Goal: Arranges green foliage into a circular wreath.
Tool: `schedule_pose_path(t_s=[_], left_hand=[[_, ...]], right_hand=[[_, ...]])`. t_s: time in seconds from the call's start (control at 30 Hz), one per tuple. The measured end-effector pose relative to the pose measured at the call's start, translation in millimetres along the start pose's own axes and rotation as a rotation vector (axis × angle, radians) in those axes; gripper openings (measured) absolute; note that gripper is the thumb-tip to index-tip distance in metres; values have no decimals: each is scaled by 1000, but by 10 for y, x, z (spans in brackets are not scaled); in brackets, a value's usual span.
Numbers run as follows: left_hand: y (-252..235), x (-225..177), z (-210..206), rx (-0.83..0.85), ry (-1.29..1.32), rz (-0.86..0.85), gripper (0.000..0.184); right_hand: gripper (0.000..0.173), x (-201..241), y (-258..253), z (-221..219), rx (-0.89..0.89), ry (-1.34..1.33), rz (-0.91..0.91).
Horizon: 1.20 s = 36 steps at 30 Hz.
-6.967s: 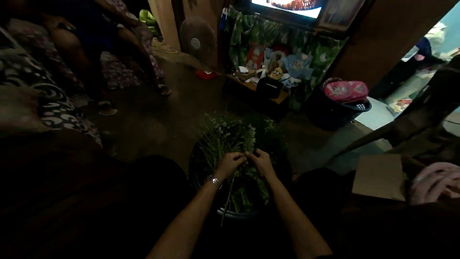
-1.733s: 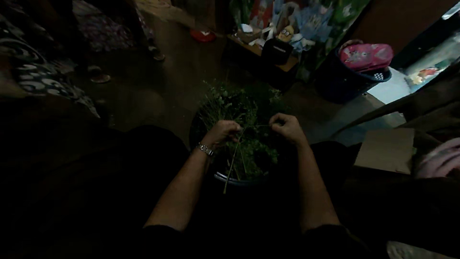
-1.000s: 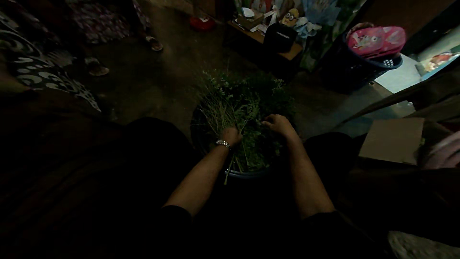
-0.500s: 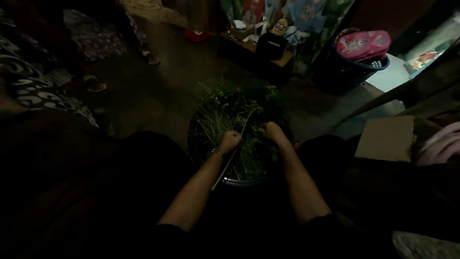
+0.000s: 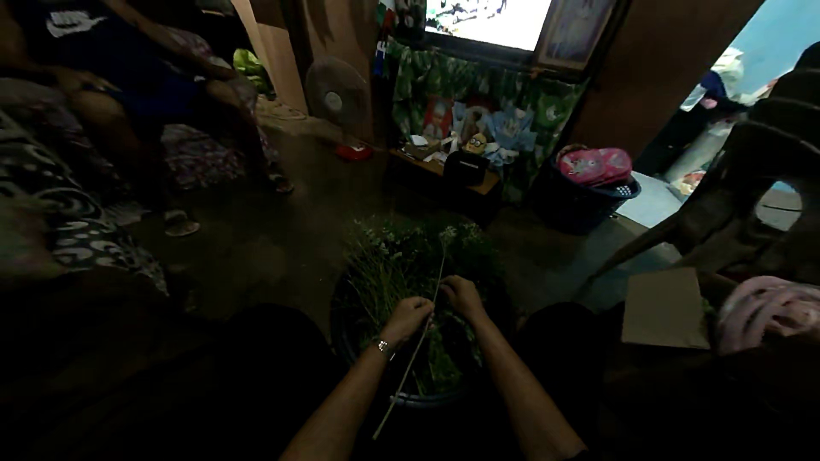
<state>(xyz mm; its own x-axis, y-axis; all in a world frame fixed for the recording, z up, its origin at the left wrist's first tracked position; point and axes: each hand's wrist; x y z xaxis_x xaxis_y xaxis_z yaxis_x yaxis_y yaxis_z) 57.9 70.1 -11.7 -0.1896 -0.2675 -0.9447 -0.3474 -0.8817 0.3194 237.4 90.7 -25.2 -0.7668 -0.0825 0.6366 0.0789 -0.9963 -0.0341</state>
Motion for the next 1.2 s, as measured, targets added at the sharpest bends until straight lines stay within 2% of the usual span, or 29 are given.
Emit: schedule_pose_path(t_s=[0.13,0.37,0.43,0.53,0.6,0.67,0.73,0.8,1.0,1.1,1.13,1.2], left_hand=[[-30,56,2,6,-3,-61,20],[-46,52,23,-33,-79,-81,26],[-89,80,51,-126,-173,-79,29],[-207,146,127,-260,-391,-100,48],[-236,175,159,-247,-388,-165,44],[-193,133,134,-155,-188,-201,34],[-158,85,81,-60,122,-142,36],[-150,78,85,-8,335,-106,35],[-132,106,175,-45,440,-158,17],[-139,101,182,-80,406,-172,15],[-150,98,186,-92,373,-185,14],[-154,90,212,-92,277,-209,15]], right_hand=[[29,61,52,-61,-97,-35,-23],[33,114,56,37,-260,-167,-254],[29,81,64,86,-375,-213,-203],[21,157,160,131,-606,-122,1],[18,180,215,113,-698,-10,175],[18,195,263,99,-604,71,312],[17,228,302,53,-431,117,410],[16,264,310,-62,-344,130,487],[15,308,287,-238,-299,104,579],[23,306,290,-208,-222,-66,476],[27,310,288,-209,-252,-154,417],[44,376,304,-157,-275,-299,214]])
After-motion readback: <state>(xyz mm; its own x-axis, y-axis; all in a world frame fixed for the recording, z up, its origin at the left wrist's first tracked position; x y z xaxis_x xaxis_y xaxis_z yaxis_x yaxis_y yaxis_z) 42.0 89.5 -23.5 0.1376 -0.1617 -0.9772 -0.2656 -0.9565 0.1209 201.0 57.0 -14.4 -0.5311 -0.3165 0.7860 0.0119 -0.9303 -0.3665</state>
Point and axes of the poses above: each hand's wrist, its own y-axis away from the middle knuckle, its own z-axis out of the back of the hand, x = y × z, and after that the axes turned 4 degrees about y, right-handed
